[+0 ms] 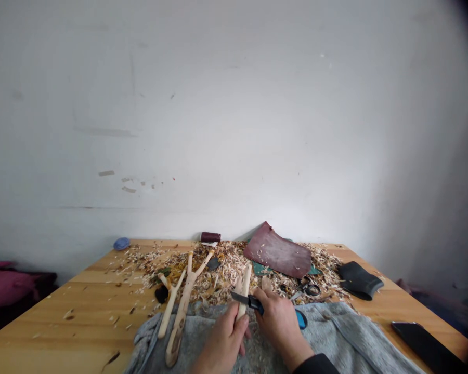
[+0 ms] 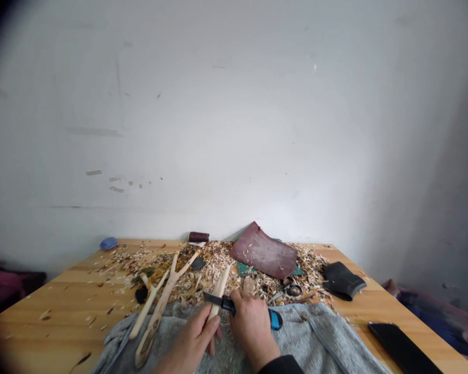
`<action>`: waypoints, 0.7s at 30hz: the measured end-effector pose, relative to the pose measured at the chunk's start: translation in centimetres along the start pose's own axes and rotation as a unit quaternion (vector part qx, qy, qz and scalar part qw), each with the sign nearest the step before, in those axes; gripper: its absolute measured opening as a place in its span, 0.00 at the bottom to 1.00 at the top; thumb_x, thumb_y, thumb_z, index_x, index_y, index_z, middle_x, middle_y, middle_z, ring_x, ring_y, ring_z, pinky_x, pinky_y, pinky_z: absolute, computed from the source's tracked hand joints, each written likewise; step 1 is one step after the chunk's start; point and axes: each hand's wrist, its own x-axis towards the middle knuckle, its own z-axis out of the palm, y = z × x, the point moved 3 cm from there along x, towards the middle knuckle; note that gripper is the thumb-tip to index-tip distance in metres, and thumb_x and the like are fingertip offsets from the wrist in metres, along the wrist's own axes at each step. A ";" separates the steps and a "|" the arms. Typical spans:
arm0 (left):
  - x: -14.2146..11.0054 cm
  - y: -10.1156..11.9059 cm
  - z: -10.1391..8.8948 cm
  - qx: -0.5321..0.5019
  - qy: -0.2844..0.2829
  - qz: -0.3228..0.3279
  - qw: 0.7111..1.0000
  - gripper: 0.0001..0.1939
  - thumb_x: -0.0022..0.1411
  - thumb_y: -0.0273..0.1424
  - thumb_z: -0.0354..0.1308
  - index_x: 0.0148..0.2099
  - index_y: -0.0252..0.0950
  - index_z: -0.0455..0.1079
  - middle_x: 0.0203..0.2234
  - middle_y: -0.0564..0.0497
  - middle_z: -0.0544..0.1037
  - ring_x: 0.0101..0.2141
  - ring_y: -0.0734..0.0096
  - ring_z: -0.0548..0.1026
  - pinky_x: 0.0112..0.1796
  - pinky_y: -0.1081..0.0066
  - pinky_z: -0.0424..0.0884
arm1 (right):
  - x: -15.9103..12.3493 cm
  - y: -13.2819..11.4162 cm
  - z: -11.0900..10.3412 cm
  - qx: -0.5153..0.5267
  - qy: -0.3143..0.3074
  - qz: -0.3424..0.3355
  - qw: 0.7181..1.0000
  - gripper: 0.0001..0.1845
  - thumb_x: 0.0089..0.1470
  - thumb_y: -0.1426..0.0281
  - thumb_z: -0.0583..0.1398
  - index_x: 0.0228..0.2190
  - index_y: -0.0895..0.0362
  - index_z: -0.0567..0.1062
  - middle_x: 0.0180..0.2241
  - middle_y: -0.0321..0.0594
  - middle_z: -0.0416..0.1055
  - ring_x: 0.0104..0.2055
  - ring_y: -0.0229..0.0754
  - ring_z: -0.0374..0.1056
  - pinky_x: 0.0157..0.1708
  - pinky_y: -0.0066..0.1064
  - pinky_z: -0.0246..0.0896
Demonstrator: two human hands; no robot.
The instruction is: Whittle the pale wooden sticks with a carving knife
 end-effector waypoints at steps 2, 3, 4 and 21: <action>-0.1 0.1 0.0 0.042 0.004 -0.002 0.999 0.13 0.69 0.38 0.38 0.43 0.40 0.63 0.26 0.56 0.74 0.22 0.75 0.71 0.28 0.76 0.65 | 0.0 -0.1 -0.1 -0.005 -0.006 0.000 1.000 0.13 0.54 0.73 0.58 0.42 0.51 0.76 0.39 0.40 0.78 0.40 0.45 0.75 0.34 0.29 0.58; -0.1 0.2 -0.1 0.066 0.012 -0.003 0.998 0.14 0.69 0.36 0.39 0.45 0.40 0.64 0.25 0.56 0.74 0.24 0.74 0.72 0.29 0.76 0.65 | 0.0 -0.2 -0.1 -0.008 -0.009 0.001 1.000 0.13 0.54 0.73 0.58 0.42 0.51 0.76 0.39 0.40 0.78 0.40 0.45 0.75 0.35 0.29 0.58; -0.2 0.2 -0.2 0.091 0.022 -0.004 0.996 0.14 0.69 0.35 0.39 0.46 0.40 0.65 0.26 0.55 0.75 0.26 0.73 0.73 0.30 0.77 0.65 | 0.0 -0.2 -0.1 -0.011 -0.011 0.002 1.000 0.14 0.54 0.73 0.58 0.42 0.52 0.76 0.39 0.41 0.78 0.40 0.45 0.75 0.35 0.29 0.59; -0.1 0.4 -0.4 0.230 0.045 -0.034 0.972 0.13 0.70 0.32 0.44 0.48 0.41 0.69 0.37 0.52 0.81 0.40 0.71 0.77 0.37 0.77 0.64 | 0.5 0.2 0.7 -0.036 -0.028 0.031 0.998 0.19 0.55 0.79 0.53 0.43 0.52 0.76 0.45 0.46 0.77 0.41 0.44 0.76 0.38 0.29 0.64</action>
